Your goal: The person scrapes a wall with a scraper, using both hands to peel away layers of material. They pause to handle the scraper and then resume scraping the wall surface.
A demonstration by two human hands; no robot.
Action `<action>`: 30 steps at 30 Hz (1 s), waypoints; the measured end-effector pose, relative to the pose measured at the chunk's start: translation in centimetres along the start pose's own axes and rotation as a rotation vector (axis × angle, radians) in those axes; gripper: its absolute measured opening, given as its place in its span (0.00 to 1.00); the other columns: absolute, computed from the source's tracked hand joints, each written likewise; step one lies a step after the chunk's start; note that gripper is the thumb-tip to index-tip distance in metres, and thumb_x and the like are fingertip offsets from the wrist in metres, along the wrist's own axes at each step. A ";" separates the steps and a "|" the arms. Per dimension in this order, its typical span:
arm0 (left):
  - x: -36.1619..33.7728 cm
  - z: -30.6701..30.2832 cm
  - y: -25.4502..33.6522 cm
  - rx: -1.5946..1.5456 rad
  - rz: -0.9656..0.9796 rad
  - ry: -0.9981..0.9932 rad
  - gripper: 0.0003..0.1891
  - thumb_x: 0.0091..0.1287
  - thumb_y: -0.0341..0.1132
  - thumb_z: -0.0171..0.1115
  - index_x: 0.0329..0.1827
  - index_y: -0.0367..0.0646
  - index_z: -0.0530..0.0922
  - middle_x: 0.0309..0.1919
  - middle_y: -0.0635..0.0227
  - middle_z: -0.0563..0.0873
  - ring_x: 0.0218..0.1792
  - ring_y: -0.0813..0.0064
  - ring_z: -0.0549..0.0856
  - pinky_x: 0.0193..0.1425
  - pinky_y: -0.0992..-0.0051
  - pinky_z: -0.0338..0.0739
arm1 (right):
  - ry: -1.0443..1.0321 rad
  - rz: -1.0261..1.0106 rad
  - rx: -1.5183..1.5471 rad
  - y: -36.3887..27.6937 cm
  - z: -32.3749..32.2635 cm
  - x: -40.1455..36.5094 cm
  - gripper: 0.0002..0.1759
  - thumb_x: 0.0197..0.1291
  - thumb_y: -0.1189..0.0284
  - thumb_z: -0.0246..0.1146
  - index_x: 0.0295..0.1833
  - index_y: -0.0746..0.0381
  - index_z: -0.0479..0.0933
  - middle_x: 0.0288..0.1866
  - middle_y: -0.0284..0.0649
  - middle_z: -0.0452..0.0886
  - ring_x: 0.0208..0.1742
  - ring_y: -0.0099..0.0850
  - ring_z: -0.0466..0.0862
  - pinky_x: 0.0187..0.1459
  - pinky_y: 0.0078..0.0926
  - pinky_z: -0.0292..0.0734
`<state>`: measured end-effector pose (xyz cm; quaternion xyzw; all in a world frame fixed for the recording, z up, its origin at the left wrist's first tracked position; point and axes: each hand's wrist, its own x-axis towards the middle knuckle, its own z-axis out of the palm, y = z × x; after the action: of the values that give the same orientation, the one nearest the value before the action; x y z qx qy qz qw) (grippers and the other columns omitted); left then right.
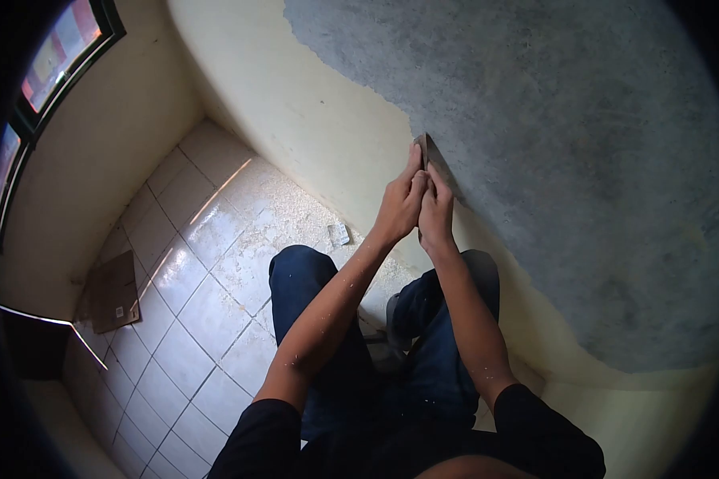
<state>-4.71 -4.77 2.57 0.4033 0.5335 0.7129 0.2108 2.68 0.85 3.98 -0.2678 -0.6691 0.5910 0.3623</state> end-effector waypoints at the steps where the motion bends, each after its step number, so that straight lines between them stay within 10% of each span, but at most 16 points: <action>1: 0.1 -0.2 0.8 -0.067 -0.079 -0.035 0.31 0.88 0.39 0.44 0.88 0.32 0.56 0.85 0.45 0.65 0.83 0.61 0.70 0.84 0.70 0.62 | 0.005 0.026 0.015 -0.2 0.3 0.1 0.24 0.84 0.78 0.48 0.79 0.76 0.69 0.69 0.53 0.83 0.65 0.33 0.84 0.67 0.29 0.76; 14: -0.9 0.4 -0.8 0.289 0.157 0.037 0.30 0.89 0.38 0.41 0.88 0.32 0.57 0.82 0.46 0.72 0.73 0.65 0.80 0.76 0.71 0.73 | 0.037 -0.068 0.132 1.5 -0.2 -0.5 0.24 0.86 0.72 0.51 0.78 0.73 0.71 0.67 0.53 0.84 0.66 0.34 0.84 0.67 0.30 0.76; 17: 0.5 -0.4 1.6 0.035 -0.131 -0.052 0.30 0.89 0.39 0.41 0.88 0.32 0.56 0.85 0.46 0.67 0.81 0.62 0.72 0.82 0.70 0.65 | 0.025 0.029 -0.015 0.1 0.2 0.9 0.23 0.85 0.73 0.51 0.78 0.73 0.72 0.67 0.53 0.85 0.66 0.35 0.84 0.68 0.31 0.76; 30: 1.2 -1.5 2.4 0.075 -0.026 -0.008 0.31 0.90 0.41 0.38 0.87 0.29 0.56 0.86 0.47 0.64 0.84 0.60 0.67 0.84 0.69 0.61 | 0.015 -0.110 0.007 -0.3 1.3 1.0 0.25 0.86 0.70 0.51 0.77 0.74 0.72 0.69 0.58 0.84 0.68 0.41 0.85 0.67 0.32 0.77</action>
<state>-6.29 -5.58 5.03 0.4068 0.5642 0.6879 0.2072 1.11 0.81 4.34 -0.2334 -0.6780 0.5707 0.4001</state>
